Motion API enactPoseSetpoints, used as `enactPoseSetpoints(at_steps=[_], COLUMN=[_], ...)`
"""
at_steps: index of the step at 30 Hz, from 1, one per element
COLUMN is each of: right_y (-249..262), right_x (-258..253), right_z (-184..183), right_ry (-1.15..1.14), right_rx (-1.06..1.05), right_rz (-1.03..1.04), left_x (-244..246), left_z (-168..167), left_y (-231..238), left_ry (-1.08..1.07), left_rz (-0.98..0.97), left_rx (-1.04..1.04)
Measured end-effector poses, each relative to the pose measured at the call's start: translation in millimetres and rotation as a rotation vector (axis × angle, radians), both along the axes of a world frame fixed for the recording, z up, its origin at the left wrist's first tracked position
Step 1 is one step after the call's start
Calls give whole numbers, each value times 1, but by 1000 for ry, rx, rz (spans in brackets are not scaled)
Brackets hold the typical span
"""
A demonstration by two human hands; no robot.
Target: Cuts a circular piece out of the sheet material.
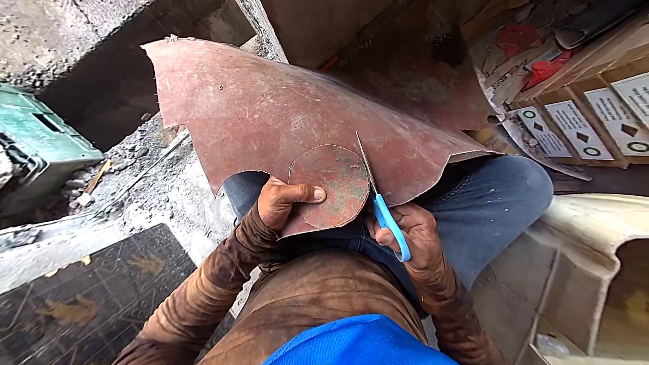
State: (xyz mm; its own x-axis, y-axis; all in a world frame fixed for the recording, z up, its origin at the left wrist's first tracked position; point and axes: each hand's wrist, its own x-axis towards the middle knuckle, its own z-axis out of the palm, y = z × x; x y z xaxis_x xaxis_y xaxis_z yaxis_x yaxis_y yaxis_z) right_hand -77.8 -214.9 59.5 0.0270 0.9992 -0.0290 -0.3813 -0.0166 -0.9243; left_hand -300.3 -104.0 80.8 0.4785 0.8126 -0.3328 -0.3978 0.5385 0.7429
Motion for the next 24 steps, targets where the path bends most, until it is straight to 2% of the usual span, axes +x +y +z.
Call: enactPoseSetpoints(at_steps=[4, 9, 13, 16, 18, 20, 22, 24], right_y=[3, -17, -54, -79, -80, -61, -35, -18], right_x=[7, 46, 94, 115, 103, 79, 61, 43], right_z=[-2, 22, 45, 52, 52, 48, 47, 68], right_ry=[3, -187, -244, -475, -785, -1100, -1334, -1575], right_rx=[-17, -71, 38, 39, -26, -34, 74, 143], right_rz=[112, 564, 655, 547, 361, 153, -13, -258], left_x=[0, -1, 0, 12, 23, 36, 51, 66], left_z=[-2, 3, 14, 33, 48, 65, 83, 102], left_y=[3, 1, 7, 15, 20, 22, 25, 28], left_ry=[36, 78, 38, 12, -11, -35, -26, 4], left_rz=[6, 52, 90, 36, -50, -168, -272, -343], left_rx=[13, 54, 114, 218, 327, 464, 595, 678])
